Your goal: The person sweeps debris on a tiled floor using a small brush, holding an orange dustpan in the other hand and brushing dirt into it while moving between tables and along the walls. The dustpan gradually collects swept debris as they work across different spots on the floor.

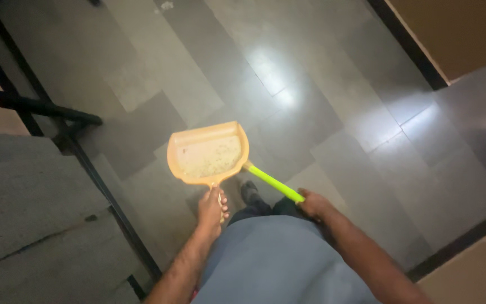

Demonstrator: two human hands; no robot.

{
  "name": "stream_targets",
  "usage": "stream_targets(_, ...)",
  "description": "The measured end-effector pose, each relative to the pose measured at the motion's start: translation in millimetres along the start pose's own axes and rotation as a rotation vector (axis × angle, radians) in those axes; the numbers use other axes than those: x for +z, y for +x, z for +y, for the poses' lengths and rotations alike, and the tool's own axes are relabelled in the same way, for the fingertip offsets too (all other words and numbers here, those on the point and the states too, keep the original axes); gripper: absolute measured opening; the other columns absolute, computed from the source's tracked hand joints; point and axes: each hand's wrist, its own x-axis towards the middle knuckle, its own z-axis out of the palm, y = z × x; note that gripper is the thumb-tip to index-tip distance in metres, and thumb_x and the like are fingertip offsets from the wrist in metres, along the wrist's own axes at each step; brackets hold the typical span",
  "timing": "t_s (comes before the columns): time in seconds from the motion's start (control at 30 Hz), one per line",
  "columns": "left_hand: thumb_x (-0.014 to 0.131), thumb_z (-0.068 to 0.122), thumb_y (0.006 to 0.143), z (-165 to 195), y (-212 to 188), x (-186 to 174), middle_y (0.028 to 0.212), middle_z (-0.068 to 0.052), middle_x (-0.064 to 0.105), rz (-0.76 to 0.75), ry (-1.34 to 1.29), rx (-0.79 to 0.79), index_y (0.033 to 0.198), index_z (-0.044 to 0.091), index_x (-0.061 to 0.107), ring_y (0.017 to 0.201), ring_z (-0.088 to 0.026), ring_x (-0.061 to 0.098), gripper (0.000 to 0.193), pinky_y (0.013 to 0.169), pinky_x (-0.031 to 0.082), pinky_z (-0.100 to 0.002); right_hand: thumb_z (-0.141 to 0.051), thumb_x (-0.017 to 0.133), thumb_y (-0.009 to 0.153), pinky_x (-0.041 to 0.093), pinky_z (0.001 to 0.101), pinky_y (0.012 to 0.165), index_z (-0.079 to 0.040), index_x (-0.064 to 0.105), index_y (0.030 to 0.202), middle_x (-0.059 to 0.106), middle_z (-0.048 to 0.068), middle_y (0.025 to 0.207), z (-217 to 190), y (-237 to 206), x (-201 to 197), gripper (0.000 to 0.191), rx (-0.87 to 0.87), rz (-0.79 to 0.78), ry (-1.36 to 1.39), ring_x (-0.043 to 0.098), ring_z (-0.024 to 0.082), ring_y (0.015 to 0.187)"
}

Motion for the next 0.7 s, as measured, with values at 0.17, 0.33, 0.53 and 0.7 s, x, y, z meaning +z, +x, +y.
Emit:
stream_targets(0.17,0.054,0.045,0.101,6,-8,-18,0.07,0.001,0.051,0.044,0.013,-0.043,0.093,0.013,0.057,0.052,-0.01,0.045,0.033,0.044,0.038,-0.027,-0.039,0.061,0.095,0.056,0.0462,0.095,-0.002,0.071,0.126,0.073,0.023,0.118,-12,29,-38,0.048,0.198,0.037,0.009,0.071,0.038,0.113)
stream_targets(0.33,0.053,0.047,0.102,25,5,-14,0.07,0.001,0.051,0.095,0.072,-0.067,0.093,0.013,0.054,0.053,-0.01,0.045,0.035,0.045,0.038,-0.029,-0.042,0.049,0.104,0.058,0.0477,0.09,0.002,0.064,0.128,0.073,0.027,0.112,-17,48,-70,0.053,0.361,0.118,0.133,0.076,0.041,0.101)
stream_targets(0.53,0.049,0.048,0.102,65,37,45,0.07,0.0,0.05,0.072,0.023,-0.099,0.094,0.013,0.055,0.052,-0.011,0.044,0.036,0.046,0.037,-0.03,-0.039,0.051,0.101,0.057,0.0483,0.096,-0.002,0.06,0.134,0.075,0.024,0.118,-22,72,-116,0.05,0.322,0.042,0.086,0.076,0.038,0.108)
stream_targets(0.7,0.049,0.046,0.102,115,66,130,0.071,0.0,0.051,0.021,0.124,-0.086,0.096,0.013,0.055,0.053,-0.011,0.044,0.034,0.046,0.037,-0.029,-0.037,0.062,0.092,0.052,0.0478,0.094,-0.011,0.056,0.138,0.068,0.02,0.122,5,116,-161,0.053,0.095,0.144,-0.003,0.066,0.037,0.11)
